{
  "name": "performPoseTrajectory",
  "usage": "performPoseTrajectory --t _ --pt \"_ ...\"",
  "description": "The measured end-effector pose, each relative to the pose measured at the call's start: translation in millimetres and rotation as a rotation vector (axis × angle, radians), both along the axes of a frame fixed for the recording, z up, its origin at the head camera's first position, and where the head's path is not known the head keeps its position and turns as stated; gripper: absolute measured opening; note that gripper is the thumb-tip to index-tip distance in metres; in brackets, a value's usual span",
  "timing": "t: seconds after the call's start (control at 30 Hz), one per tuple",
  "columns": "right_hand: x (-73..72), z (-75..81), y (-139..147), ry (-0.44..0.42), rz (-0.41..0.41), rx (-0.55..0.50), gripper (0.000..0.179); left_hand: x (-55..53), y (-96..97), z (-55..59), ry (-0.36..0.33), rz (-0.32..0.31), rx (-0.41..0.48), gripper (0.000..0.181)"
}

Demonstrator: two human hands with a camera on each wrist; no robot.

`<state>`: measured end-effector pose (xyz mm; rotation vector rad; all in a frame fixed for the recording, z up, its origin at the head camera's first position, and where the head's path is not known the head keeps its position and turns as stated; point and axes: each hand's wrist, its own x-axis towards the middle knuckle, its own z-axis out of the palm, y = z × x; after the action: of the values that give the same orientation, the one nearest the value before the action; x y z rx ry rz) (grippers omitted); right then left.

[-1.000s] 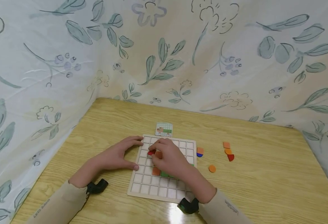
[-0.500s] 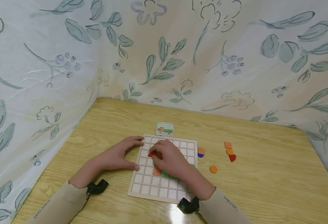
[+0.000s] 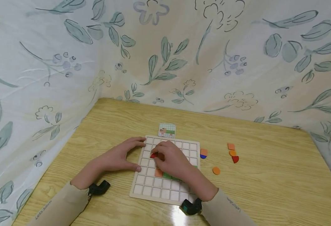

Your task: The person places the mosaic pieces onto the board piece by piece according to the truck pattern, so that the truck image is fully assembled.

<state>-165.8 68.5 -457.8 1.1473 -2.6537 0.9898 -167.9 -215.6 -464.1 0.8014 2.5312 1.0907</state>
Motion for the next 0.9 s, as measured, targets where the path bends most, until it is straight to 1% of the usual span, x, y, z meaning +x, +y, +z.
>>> performPoseTrajectory --t 0.6,0.77,0.9 --pt "0.1 -2.2 -0.5 0.014 0.004 -0.006 0.014 1.7 0.4 0.6 0.001 0.002 0.005 0.091" --pt "1.2 -2.8 2.2 -0.011 -0.014 -0.015 0.015 1.9 0.9 -0.6 -0.006 0.009 0.002 0.091" --pt "3.4 -1.3 4.8 -0.045 -0.047 -0.019 0.018 2.2 0.5 1.1 -0.003 0.007 0.001 0.091"
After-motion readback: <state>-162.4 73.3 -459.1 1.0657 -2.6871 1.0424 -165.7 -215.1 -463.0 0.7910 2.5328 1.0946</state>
